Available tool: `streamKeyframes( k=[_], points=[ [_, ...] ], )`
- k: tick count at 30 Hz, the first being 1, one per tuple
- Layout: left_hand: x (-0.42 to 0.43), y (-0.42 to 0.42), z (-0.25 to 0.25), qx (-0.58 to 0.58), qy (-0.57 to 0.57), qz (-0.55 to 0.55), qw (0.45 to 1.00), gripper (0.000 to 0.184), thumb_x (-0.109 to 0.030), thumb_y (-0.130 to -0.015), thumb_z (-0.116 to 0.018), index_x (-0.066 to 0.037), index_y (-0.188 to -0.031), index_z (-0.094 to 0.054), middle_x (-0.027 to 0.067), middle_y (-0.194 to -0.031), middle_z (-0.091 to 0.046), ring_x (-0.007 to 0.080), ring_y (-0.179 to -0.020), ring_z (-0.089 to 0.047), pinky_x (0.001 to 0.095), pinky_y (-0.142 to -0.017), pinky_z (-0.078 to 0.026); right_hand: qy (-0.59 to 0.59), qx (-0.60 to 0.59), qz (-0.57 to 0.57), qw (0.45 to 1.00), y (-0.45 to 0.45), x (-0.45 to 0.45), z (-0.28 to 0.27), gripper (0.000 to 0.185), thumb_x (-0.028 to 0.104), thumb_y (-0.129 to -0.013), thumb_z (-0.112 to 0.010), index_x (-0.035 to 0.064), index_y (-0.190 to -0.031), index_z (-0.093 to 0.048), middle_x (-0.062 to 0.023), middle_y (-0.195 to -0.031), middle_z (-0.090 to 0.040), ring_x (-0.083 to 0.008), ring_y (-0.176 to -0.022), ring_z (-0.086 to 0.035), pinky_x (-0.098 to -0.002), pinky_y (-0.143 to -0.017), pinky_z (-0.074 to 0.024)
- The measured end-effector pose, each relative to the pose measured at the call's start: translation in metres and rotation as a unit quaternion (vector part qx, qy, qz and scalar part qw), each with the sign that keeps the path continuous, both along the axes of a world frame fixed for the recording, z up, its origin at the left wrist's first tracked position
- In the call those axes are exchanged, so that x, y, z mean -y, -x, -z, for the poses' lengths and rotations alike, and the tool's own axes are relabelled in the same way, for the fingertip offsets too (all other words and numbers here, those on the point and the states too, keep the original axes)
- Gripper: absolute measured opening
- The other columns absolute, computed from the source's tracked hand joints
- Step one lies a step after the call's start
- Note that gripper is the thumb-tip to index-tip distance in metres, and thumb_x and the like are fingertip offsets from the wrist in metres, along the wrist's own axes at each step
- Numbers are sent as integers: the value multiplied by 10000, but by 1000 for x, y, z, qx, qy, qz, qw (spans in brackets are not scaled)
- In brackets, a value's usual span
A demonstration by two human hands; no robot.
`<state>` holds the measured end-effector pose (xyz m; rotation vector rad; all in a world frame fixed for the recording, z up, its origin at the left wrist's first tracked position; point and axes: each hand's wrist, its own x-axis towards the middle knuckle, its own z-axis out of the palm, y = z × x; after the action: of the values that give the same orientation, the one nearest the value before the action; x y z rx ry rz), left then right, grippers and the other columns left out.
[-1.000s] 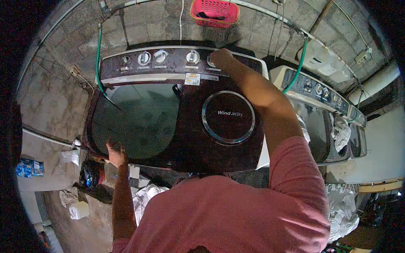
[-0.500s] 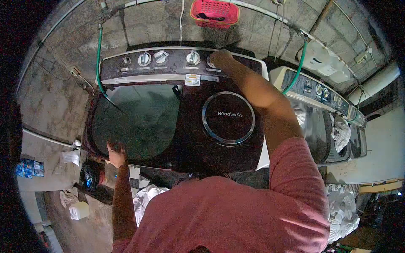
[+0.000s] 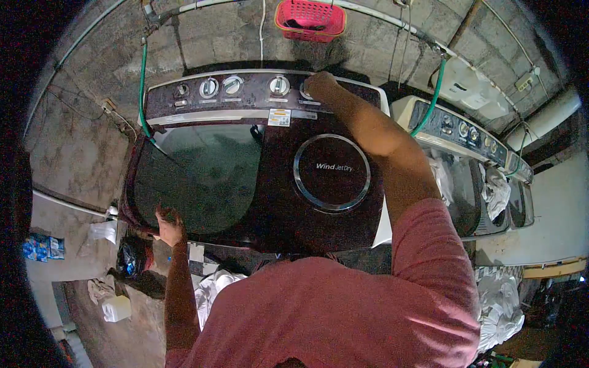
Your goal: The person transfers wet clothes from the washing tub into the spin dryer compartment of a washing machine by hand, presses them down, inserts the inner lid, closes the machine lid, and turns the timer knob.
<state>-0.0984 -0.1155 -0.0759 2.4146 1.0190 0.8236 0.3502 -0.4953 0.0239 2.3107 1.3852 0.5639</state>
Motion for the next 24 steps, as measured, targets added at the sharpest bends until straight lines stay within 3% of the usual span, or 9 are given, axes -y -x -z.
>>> streamKeyframes(
  k=[15,20,24],
  points=[
    [-2,0,4,-23,-15,-13,1000,446,-177,-782,-586,-139,-1214,-478,12,-911,-642,254,-708,-622,368,-592,-454,17,-8,-35,999,-3,4,-5,144,186,-755,-543,86,-703,-633,-95,-685,-652,-288,-599,-633,-426,-489,-471],
    [12,0,-22,-32,34,-7,999,495,-173,-783,-587,-148,-1257,-450,4,-927,-638,256,-709,-621,370,-583,-452,20,-11,-45,999,-2,2,-5,137,184,-754,-547,88,-706,-632,-94,-680,-650,-288,-596,-632,-425,-486,-470],
    [-2,2,2,-17,-12,2,1000,521,-177,-785,-587,-151,-1282,-431,-2,-946,-635,259,-712,-622,370,-585,-453,22,-13,-54,998,0,3,-5,131,182,-754,-550,90,-708,-631,-92,-677,-648,-287,-595,-632,-425,-483,-470]
  ],
)
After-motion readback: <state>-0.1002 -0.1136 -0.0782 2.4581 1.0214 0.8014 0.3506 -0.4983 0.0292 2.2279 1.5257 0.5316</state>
